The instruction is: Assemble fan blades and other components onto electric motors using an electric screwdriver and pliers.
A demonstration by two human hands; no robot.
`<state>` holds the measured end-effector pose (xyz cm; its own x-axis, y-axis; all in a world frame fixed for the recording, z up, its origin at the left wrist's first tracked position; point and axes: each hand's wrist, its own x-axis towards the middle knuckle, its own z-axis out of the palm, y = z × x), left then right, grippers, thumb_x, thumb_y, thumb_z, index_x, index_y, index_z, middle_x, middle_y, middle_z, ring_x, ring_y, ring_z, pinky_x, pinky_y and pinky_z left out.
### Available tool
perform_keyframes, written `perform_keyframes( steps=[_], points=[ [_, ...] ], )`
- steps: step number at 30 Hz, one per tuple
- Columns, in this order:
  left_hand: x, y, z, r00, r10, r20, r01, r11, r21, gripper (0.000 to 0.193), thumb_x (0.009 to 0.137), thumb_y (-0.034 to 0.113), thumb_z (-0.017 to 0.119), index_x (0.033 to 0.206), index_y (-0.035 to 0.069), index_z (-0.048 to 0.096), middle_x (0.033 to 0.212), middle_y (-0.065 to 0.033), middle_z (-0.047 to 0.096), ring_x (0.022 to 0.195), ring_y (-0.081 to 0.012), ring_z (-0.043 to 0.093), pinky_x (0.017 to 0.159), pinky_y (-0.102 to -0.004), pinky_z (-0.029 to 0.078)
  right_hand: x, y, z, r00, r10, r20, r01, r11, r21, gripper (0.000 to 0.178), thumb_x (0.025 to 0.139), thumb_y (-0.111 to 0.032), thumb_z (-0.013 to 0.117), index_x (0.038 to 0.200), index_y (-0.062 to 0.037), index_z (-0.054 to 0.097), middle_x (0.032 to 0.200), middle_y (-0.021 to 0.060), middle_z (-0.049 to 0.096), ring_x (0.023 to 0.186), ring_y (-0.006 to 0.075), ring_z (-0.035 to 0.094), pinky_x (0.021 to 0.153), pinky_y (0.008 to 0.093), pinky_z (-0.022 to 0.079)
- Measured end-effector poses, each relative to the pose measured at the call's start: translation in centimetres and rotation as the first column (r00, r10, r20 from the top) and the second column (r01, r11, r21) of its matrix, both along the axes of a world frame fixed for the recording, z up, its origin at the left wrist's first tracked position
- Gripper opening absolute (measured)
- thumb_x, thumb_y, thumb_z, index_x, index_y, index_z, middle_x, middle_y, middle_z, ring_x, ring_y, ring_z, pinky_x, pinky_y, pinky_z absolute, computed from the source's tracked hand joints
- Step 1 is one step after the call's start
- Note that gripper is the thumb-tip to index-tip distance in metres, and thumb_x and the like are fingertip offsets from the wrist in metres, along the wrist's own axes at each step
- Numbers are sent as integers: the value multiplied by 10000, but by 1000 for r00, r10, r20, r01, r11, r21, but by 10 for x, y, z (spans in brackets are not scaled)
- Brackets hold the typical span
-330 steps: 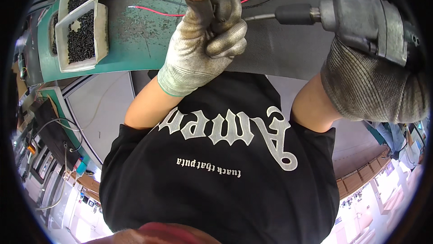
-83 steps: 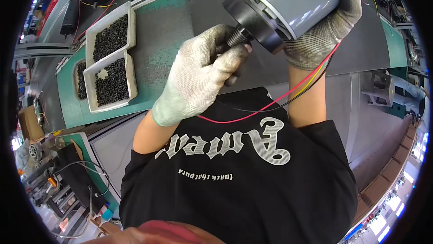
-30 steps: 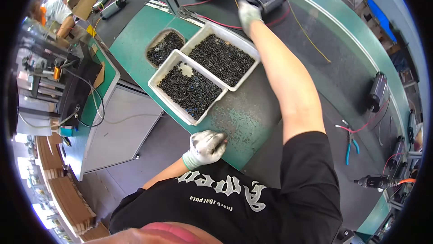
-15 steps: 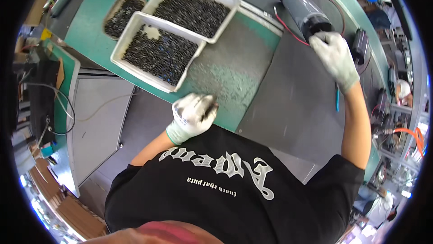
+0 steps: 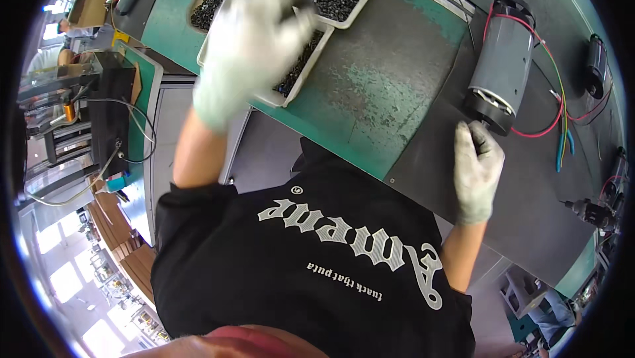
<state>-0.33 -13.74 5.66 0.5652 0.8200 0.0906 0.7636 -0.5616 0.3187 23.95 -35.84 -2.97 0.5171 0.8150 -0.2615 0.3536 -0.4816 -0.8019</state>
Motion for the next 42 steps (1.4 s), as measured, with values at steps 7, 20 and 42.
perform_keyframes(
  steps=[7, 20, 42],
  points=[
    [1, 141, -61, 947, 34, -319, 101, 912, 398, 261, 854, 261, 598, 1029, 79, 663, 1010, -154, 677, 942, -336, 645, 836, -414, 510, 91, -90, 57, 986, -122, -117, 155, 926, 345, 323, 928, -214, 523, 1105, 48, 592, 935, 98, 625, 824, 156, 585, 728, 267, 460],
    [0, 141, -59, 978, -31, -205, 108, 922, 373, 270, 855, 260, 606, 1065, 92, 624, 1068, -153, 637, 963, -357, 618, 848, -442, 487, 302, -155, 46, 903, -428, -47, 325, 605, 727, 389, 882, -197, 669, 1183, 4, 524, 993, 104, 607, 907, 184, 583, 837, 349, 494],
    [122, -143, -68, 280, 842, 461, 957, -205, -207, 219, 959, 235, 569, 1100, 71, 602, 936, -27, 563, 562, -30, 348, 528, -169, 338, 38, -15, 128, 651, 473, -594, 596, 165, 786, 317, 708, -178, 667, 921, 29, 559, 908, 106, 489, 856, 197, 441, 736, 318, 416]
  ],
)
